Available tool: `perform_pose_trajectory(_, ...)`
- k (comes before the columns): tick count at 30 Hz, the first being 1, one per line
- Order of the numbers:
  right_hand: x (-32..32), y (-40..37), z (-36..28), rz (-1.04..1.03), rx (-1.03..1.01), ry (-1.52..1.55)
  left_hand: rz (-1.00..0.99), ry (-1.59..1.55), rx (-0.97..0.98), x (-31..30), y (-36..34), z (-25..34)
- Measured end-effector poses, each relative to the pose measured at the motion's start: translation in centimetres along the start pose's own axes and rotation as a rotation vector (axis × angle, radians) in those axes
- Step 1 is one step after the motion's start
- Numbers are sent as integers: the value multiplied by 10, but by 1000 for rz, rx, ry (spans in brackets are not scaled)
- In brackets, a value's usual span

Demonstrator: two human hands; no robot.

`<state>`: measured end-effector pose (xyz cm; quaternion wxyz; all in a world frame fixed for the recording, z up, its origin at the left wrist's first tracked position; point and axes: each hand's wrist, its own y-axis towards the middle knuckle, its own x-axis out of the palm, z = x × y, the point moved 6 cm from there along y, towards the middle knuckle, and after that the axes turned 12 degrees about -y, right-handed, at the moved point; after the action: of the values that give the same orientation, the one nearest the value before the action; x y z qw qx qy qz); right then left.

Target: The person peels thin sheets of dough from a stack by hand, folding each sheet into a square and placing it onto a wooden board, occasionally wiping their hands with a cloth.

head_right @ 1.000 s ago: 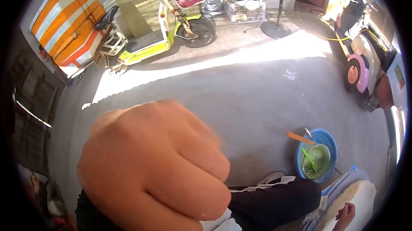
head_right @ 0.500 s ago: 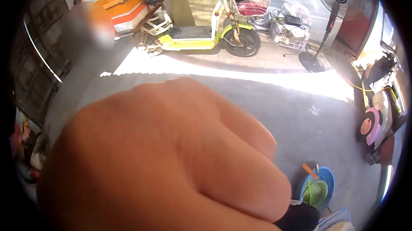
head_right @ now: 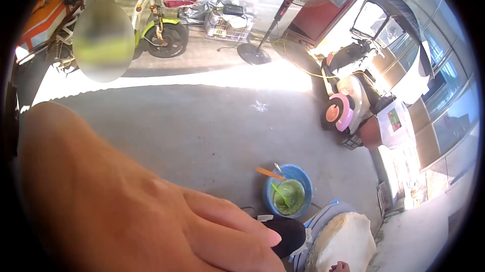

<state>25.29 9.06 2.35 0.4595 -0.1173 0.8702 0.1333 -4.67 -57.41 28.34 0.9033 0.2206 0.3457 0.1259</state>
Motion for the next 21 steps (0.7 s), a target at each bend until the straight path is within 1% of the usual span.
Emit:
perform_pose_trajectory(1,-15,-21,-12,14,-32,-11,-20,-16,7,-1,5,-3)
perform_pose_trajectory(3,-22,-39,-41,35,-114,8,-62,-27,6,3,17,-8)
perform_pose_trajectory(4,-22,-29,-25,-72,53,14,-88,-31,11,5,25,-10)
perform_pose_trajectory(6,-10,-4,6,-21,-11,158,-131,-34,13,13,44,-17)
perform_pose_trajectory(7,-10,7,22,25,-79,183,-148,-19,-3,17,57,-24)
perform_pose_trajectory(8,-14,-12,-9,10,-103,157,-145,20,-39,21,68,-35)
perform_pose_trajectory(9,-15,-23,-21,-2,-121,168,-124,123,-121,23,80,-50)
perform_pose_trajectory(10,-11,-27,-26,2,-153,140,-65,375,-251,27,84,-75)
perform_pose_trajectory(11,-9,-34,-34,-24,-123,135,-30,622,-301,36,91,-97)
perform_pose_trajectory(12,-9,-40,-43,-41,-125,88,-1,756,-209,47,102,-115)
perform_pose_trajectory(13,-8,-47,-48,-59,-160,72,-66,713,-146,69,117,-128)
perform_pose_trajectory(15,7,-51,-36,-128,-125,106,28,341,-188,96,145,-152)
perform_pose_trajectory(16,18,-55,-30,-135,-121,86,-8,334,-157,116,164,-161)
perform_pose_trajectory(18,41,-66,-29,-60,-262,-108,-54,-35,-57,166,204,-176)
perform_pose_trajectory(20,57,-86,-46,-73,-371,-109,-135,-136,-77,221,240,-194)
perform_pose_trajectory(21,68,-97,-52,-122,-434,-146,-191,-139,-101,250,252,-209)
